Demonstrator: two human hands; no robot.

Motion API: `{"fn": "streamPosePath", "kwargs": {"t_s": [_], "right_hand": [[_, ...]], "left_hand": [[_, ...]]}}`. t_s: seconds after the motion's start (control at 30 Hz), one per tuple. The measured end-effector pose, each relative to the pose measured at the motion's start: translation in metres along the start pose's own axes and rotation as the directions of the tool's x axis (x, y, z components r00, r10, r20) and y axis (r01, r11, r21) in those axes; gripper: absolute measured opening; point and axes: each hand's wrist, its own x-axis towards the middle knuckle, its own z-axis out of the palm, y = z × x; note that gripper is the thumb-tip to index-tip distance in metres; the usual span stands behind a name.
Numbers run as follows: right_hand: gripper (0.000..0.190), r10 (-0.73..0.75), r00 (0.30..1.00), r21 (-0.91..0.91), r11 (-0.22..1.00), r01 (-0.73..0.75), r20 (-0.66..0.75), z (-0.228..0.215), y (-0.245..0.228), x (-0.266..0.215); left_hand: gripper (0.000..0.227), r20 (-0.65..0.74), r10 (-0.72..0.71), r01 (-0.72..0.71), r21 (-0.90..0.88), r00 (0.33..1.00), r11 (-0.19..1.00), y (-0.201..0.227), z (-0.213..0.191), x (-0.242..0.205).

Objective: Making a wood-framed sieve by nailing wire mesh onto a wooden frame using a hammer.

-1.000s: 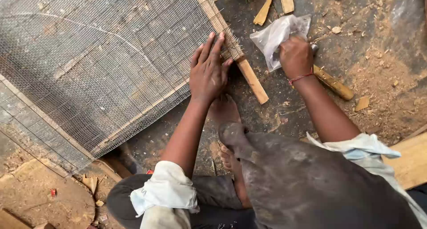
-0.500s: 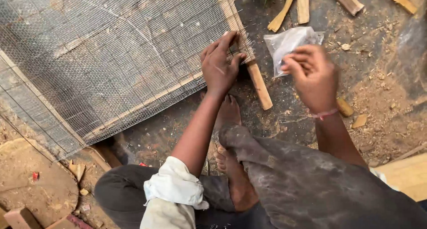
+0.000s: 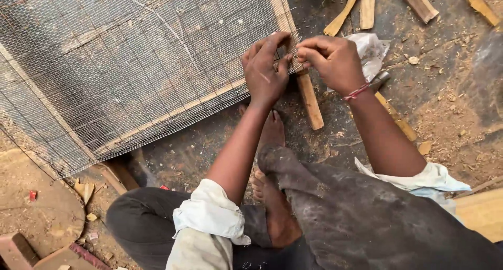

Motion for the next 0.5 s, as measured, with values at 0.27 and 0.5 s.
{"fn": "streamPosePath", "kwargs": {"t_s": [0.27, 0.5], "right_hand": [[0.012, -0.346, 0.934, -0.439, 0.855, 0.276, -0.085, 0.013, 0.004, 0.007], [0.017, -0.448, 0.886, -0.415, 0.834, 0.364, -0.123, 0.018, -0.002, 0.000]], "left_hand": [[0.046, -0.054, 0.027, -0.027, 0.005, 0.998, 1.000, 0.005, -0.002, 0.005], [0.045, -0.051, 0.031, -0.033, -0.036, 0.998, 0.999, 0.017, -0.013, 0.003]]}}
